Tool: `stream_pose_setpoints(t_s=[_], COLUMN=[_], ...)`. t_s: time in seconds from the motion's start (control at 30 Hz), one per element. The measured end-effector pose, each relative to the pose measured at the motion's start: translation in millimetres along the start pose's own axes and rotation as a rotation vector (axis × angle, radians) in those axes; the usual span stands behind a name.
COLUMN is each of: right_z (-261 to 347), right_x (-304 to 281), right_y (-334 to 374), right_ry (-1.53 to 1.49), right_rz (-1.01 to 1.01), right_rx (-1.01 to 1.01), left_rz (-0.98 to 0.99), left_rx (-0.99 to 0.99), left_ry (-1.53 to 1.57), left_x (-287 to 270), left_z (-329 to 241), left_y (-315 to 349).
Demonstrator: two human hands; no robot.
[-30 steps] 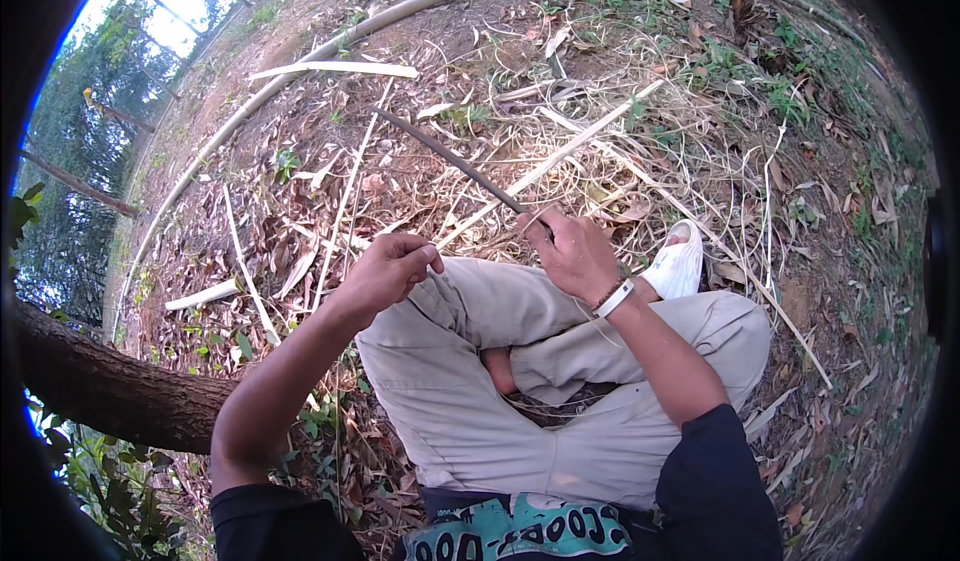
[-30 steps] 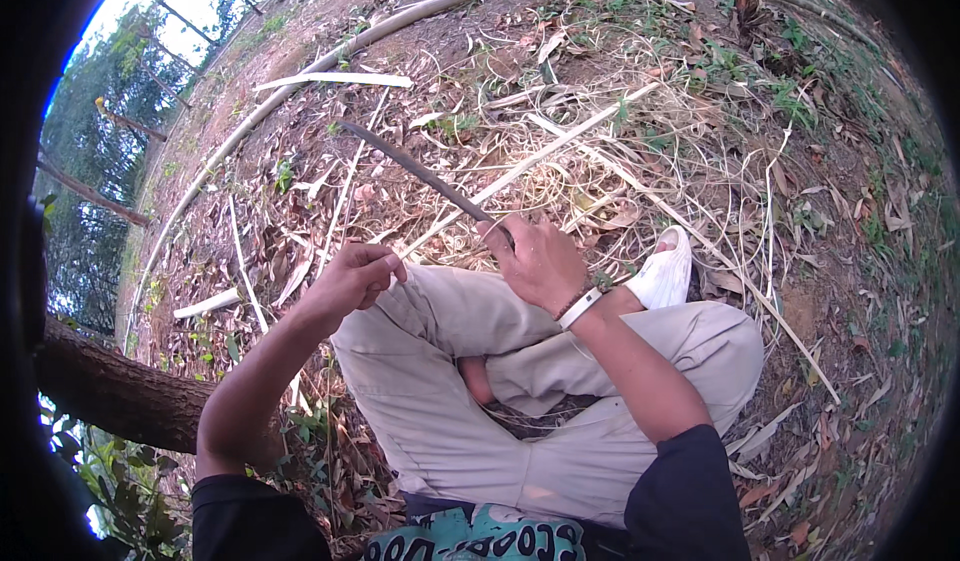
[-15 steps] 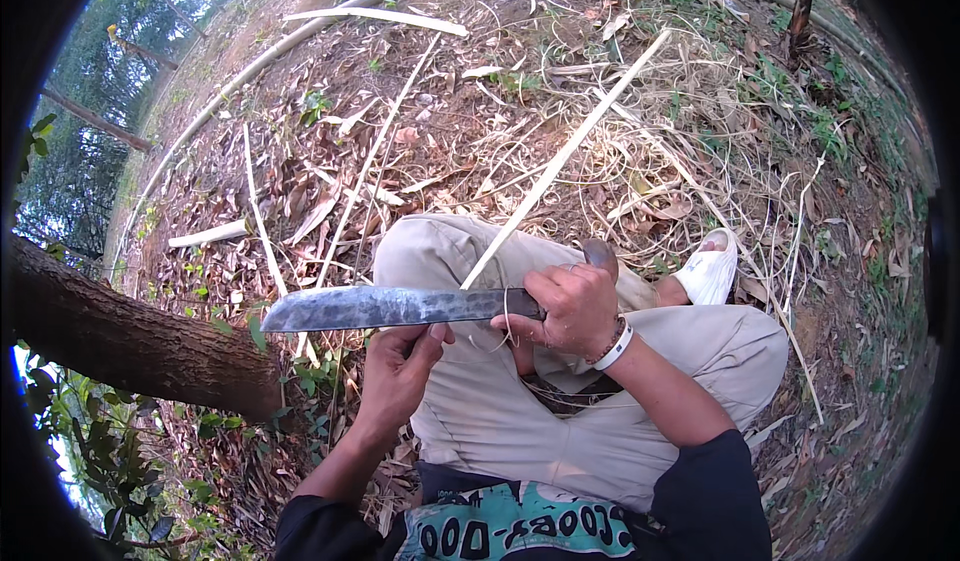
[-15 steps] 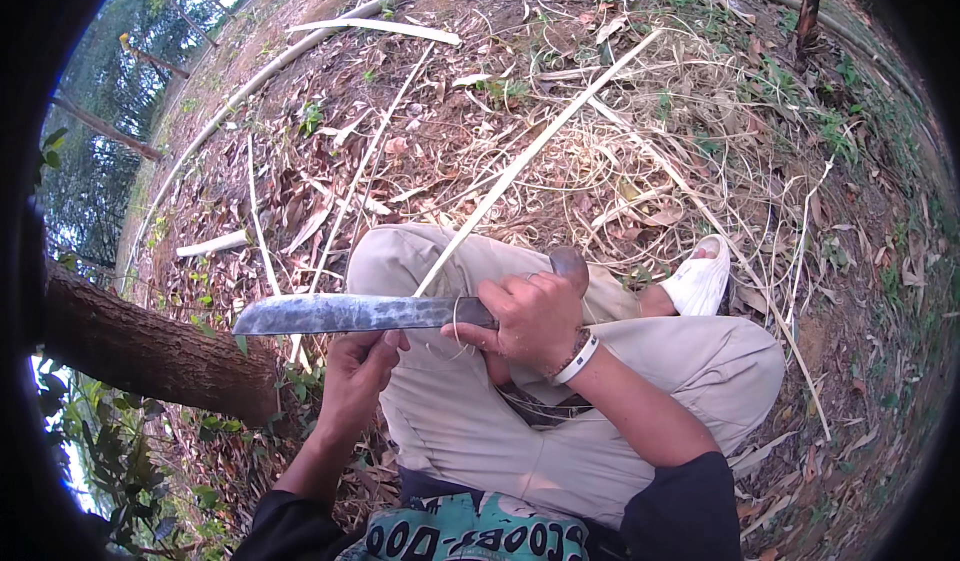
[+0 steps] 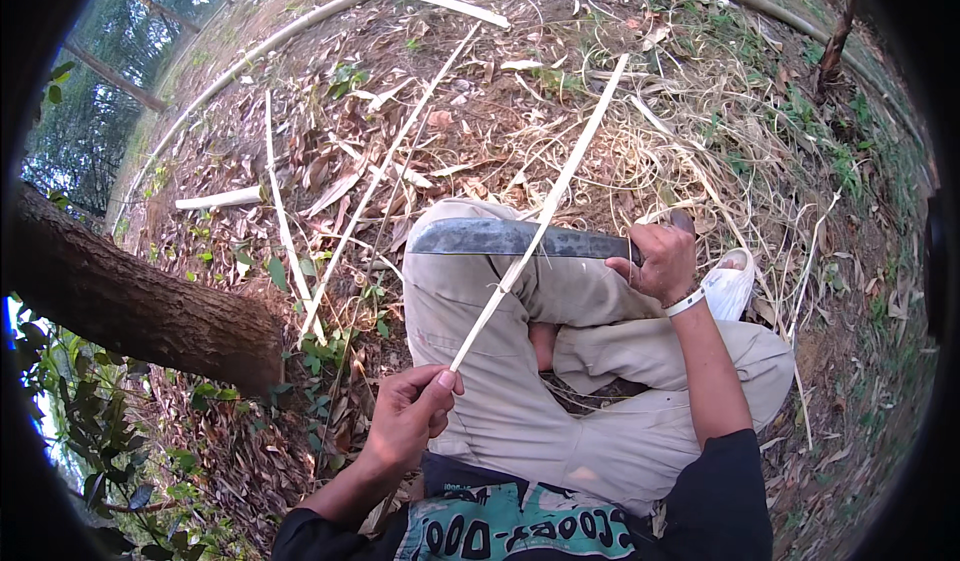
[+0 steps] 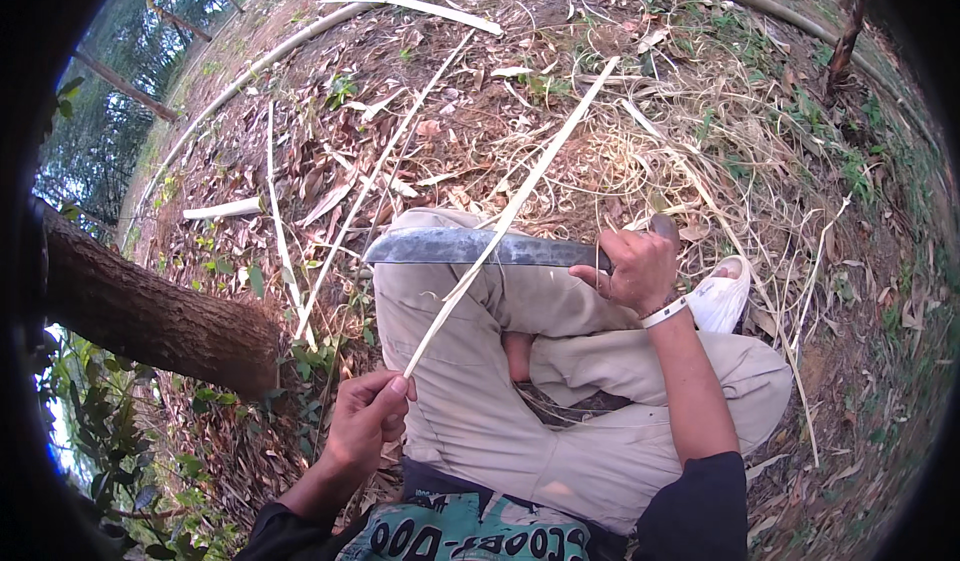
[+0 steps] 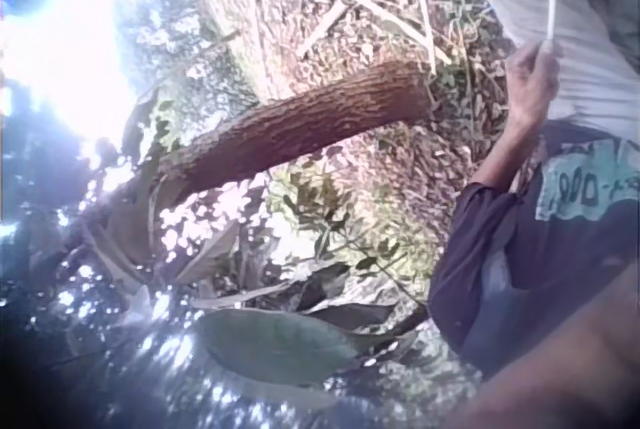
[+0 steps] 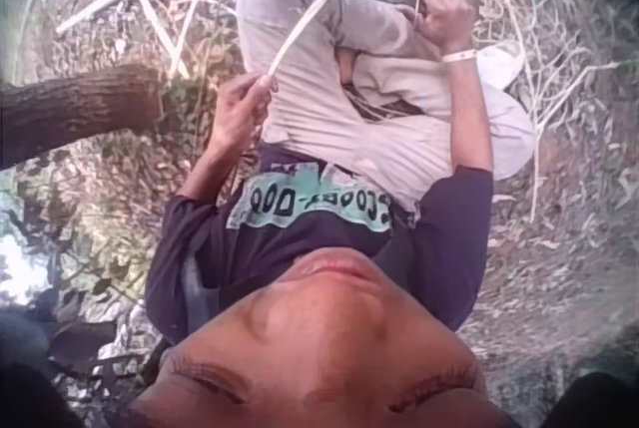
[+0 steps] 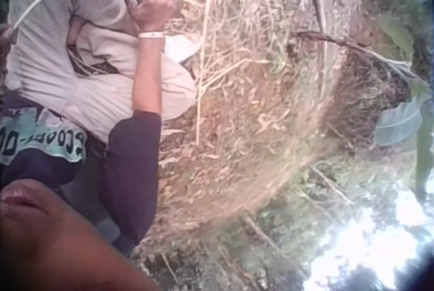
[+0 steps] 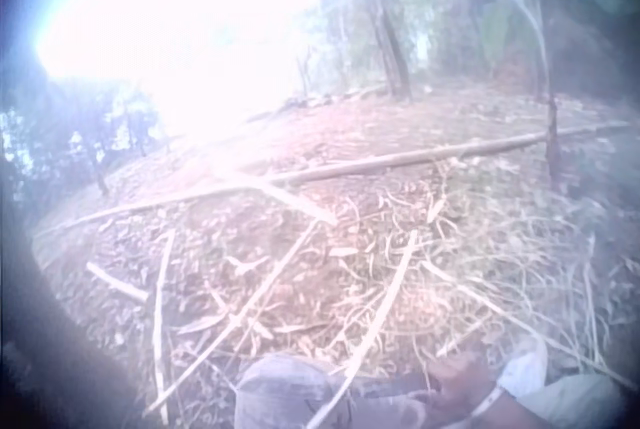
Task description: The person sits on the ground and uses a machete to sharpen thin wooden sticks. They hold the sticks against their leg and scrape the blade along the wood to create a pointed tip.
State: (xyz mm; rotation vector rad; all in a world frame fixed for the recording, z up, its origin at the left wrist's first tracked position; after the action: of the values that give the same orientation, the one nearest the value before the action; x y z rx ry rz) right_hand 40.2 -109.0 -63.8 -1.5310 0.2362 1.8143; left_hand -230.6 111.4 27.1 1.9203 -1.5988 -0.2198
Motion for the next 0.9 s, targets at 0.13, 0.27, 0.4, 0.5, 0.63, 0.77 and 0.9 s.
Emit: stream_pose_setpoints(t_s=[0.13,0.27,0.4,0.5,0.63,0.77,0.9], right_z=[-10.0,17.1,27.8,45.9,77.0,87.6,75.3], right_x=[-7.1,-8.9,5.9,-15.8,-26.9,-19.8,-16.4], right_y=[1.5,-3.9,-6.7,-8.0,-3.5,-0.6,0.6], right_ry=[-0.014,-0.160,-0.803,-0.669,-0.308,-0.263,-0.205], right_rz=[0.003,0.184,0.305,0.228,0.147,0.111,0.074], right_rx=[-0.053,0.118,0.272,0.203,-0.017,-0.028,0.004], left_rz=[0.096,0.087,0.189,0.244,0.195,0.206,0.276], left_rx=[-0.065,-0.103,-0.108,-0.021,-0.094,-0.142,-0.175], left_ry=[0.050,0.053,0.233,0.215,0.287,0.250,0.237], left_x=[-5.5,-23.1,10.7,13.4,24.6,30.7,32.1], left_z=[-1.3,10.8,0.2,-15.4,-19.4,-15.4,-15.5], left_y=[11.7,-7.7,-46.7,-81.9,-108.8,-110.3,-106.8])
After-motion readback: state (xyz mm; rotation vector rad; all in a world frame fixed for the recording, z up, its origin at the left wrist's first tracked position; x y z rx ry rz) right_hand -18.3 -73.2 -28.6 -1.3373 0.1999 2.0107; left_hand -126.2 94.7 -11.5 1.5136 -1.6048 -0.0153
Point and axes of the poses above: each hand's wrist, its own y-axis away from the middle knuckle, its own x-axis out of the palm, z = x × y, the point moved 5 cm from there along -y, towards the middle knuckle, and after that the axes turned 13 degrees about z, right-handed, at the moved point
